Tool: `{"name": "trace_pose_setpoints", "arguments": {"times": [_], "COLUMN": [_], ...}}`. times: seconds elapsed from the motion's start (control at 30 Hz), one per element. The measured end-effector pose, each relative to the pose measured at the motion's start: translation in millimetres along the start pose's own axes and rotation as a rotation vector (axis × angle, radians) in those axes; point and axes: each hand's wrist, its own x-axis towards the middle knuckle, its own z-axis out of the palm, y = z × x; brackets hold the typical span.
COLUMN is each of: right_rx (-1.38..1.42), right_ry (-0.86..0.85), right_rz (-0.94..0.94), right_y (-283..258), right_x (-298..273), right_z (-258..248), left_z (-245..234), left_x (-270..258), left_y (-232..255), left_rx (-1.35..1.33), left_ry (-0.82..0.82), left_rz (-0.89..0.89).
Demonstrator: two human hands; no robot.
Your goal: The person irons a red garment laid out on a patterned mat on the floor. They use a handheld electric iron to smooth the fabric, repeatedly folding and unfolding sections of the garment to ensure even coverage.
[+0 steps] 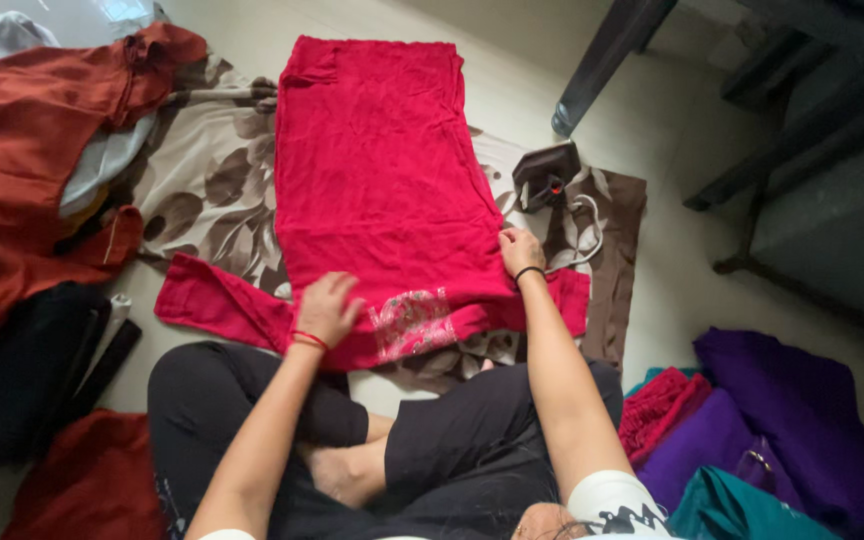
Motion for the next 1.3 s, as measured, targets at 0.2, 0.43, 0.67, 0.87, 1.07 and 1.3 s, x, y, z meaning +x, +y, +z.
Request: {"name": "trace_pose_setpoints", "arguments": {"times": [0.2,0.43,0.67,0.87,1.07,1.3], "right_rx": [0.264,0.107,0.193,0.268,0.332,0.68], "right_ry": [0.221,0.117,0.425,0.625,0.545,0.258], "right_rz": [-0.242,0.065,0.431,-0.149,-0.199,-0.236], "right_y": [-3,6,8,14,9,-60], "right_x": [37,39,51,75,92,80], "right_z": [25,35,24,3,-11,-81], "left_z": [35,40,39,7,-43,-67], "left_x": [36,15,0,-1,1,-21], "left_y": [64,94,90,68,11,-16], "left_rx": [-0.146,-0.027,-0.11,-0.262,-0.1,-0.164], "left_ry": [-0.403,-0.622,-0.566,-0.429,-0.307,-0.182], "left_rz": [0.095,0.237,0.192,0.016,0.015,-0.076]}}
